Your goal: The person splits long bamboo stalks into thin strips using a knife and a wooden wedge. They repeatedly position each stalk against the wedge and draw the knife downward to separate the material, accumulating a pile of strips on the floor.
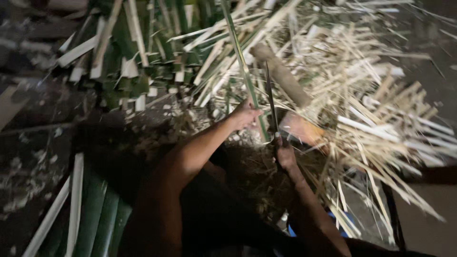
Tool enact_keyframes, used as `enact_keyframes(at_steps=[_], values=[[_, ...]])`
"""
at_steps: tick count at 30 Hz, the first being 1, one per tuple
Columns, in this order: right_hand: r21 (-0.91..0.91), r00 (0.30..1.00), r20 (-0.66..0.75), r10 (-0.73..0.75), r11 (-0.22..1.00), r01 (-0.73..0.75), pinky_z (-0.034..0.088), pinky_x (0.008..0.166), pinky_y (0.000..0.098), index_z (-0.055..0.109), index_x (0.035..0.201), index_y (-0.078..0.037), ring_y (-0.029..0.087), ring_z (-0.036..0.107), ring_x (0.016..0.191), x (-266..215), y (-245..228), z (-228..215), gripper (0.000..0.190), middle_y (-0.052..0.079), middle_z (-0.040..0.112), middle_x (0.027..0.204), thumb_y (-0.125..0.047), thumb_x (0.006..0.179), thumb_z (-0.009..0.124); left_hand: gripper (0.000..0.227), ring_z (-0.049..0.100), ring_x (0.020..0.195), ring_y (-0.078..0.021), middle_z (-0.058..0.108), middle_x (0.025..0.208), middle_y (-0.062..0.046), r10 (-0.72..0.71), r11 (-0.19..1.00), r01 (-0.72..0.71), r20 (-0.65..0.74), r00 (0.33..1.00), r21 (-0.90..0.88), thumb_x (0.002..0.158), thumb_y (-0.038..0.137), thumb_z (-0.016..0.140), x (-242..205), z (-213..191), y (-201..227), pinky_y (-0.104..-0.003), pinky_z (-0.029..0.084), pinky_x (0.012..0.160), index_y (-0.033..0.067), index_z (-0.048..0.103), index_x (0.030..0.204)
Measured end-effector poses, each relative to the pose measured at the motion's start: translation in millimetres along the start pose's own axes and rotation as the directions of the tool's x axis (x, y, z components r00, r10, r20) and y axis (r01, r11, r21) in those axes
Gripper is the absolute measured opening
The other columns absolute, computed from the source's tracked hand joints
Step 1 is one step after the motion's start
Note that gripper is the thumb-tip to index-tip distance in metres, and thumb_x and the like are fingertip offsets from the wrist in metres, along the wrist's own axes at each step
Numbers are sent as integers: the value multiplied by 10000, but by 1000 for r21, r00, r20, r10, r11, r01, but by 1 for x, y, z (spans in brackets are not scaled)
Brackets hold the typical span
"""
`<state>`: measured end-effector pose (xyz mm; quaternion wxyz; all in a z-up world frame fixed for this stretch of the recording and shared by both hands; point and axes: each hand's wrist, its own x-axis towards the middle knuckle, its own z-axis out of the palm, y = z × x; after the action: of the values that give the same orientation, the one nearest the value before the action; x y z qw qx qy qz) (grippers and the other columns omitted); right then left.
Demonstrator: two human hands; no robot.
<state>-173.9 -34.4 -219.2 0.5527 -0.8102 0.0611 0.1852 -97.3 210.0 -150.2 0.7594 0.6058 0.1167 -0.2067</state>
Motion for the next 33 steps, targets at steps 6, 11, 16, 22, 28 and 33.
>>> enact_keyframes(at_steps=[6, 11, 16, 22, 28, 33], values=[[3, 985, 143, 95, 995, -96, 343, 415, 356, 674, 964, -62, 174, 437, 405, 8, -24, 44, 582, 40, 475, 538, -614, 1010, 496, 712, 686, 1033, -328, 587, 1281, -172, 35, 948, 41, -233, 972, 314, 922, 212, 742, -1, -88, -15, -516, 668, 665, 133, 330, 1496], [31, 923, 352, -154, 988, 153, 336, 403, 317, 671, 947, -74, 111, 447, 425, 24, -46, 79, 469, 0, 498, 539, -521, 1022, 548, 682, 699, 977, -315, 619, 1231, -176, 12, 924, 135, -379, 925, 358, 936, 241, 734, -32, -131, -7, -469, 661, 670, 97, 342, 1476], [130, 920, 389, -50, 992, -1, 342, 397, 314, 626, 912, -73, 101, 426, 416, 44, -104, 120, 459, -24, 488, 535, -509, 1006, 514, 661, 712, 920, -302, 650, 1180, -180, 63, 923, 168, -568, 821, 346, 950, 270, 727, -45, -190, 42, -423, 655, 676, 62, 355, 1455], [196, 901, 418, -113, 980, 32, 280, 384, 308, 594, 913, -46, 103, 357, 406, 72, -174, 144, 505, -15, 394, 517, -534, 1026, 528, 646, 728, 852, -287, 687, 1120, -185, 145, 878, 319, -835, 531, 356, 966, 305, 717, -40, -290, 152, -367, 647, 683, 19, 370, 1430], [151, 924, 381, -32, 988, -28, 392, 417, 316, 608, 923, -21, 118, 440, 430, 76, -156, 143, 520, 3, 464, 535, -532, 995, 546, 803, 478, 1309, -434, 471, 1445, -248, 370, 767, 370, -833, 411, 524, 887, 411, 771, -26, -313, 84, -570, 421, 1046, 63, 356, 1479], [70, 939, 338, 58, 994, -87, 380, 473, 298, 623, 923, -28, 110, 458, 503, 88, -116, 129, 511, -2, 493, 591, -534, 984, 588, 345, 651, 1118, -404, 677, 1181, -214, 351, 637, 337, -650, 674, 694, 946, 345, 665, 24, -290, -20, -505, 544, 931, 68, 658, 1151]])
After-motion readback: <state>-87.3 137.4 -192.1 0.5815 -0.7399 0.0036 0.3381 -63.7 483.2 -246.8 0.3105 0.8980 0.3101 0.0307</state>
